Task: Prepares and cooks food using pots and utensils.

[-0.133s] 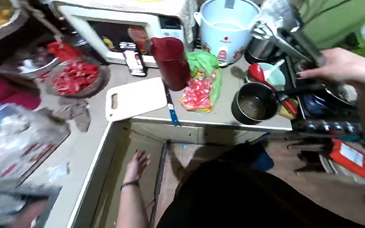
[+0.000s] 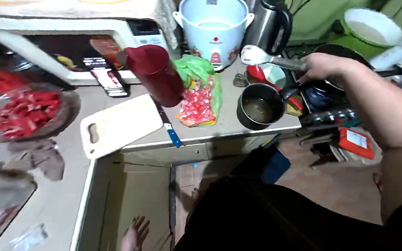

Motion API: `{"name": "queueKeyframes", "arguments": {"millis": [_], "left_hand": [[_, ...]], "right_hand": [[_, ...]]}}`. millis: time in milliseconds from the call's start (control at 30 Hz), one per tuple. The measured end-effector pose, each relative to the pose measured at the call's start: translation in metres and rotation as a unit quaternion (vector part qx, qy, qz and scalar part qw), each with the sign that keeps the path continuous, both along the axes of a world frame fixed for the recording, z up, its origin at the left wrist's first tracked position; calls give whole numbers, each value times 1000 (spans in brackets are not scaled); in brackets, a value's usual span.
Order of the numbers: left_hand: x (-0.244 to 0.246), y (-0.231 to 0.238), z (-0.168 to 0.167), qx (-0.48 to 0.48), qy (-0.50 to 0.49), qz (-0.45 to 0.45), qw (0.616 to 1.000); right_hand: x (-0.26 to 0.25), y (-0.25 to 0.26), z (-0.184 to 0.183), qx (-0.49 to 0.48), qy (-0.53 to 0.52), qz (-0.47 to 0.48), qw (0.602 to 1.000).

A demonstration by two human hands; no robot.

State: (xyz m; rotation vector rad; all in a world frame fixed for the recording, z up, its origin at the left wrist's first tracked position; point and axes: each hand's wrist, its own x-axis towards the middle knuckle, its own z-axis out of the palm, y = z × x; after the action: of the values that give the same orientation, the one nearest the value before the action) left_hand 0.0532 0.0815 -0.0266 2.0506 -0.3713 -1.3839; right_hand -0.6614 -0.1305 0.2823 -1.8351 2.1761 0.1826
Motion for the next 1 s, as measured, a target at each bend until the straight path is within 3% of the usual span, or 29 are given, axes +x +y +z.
{"name": "queueKeyframes", "arguments": {"millis": [133, 267, 367, 467, 533, 633, 733, 833, 900, 1000], "left_hand": [[-29, 11, -1, 47, -9, -33, 998], [-115, -23, 24, 24, -8, -266, 964], [-188, -50, 54, -47, 20, -477, 877], [-250, -69, 88, -143, 51, -641, 753], [-281, -75, 117, -166, 58, -707, 685], [-303, -75, 145, -183, 88, -749, 631], [-314, -71, 158, -158, 140, -746, 632], [-330, -64, 156, -121, 258, -635, 718], [-341, -66, 159, -75, 365, -516, 771], [-351, -76, 170, -22, 492, -403, 772]], "right_hand": [[-11, 4, -42, 63, 23, 9, 998], [5, 23, -40, 68, 36, 0, 997], [16, 43, -37, 67, 8, -18, 998], [42, 66, -37, 51, -56, -61, 995], [60, 79, -36, 45, -98, -79, 991], [78, 95, -36, 53, -214, -101, 970], [97, 112, -36, 79, -422, -169, 887], [106, 128, -39, 98, -562, -185, 801], [104, 139, -42, 93, -600, -171, 776], [95, 160, -58, 47, -632, -172, 754]]}}
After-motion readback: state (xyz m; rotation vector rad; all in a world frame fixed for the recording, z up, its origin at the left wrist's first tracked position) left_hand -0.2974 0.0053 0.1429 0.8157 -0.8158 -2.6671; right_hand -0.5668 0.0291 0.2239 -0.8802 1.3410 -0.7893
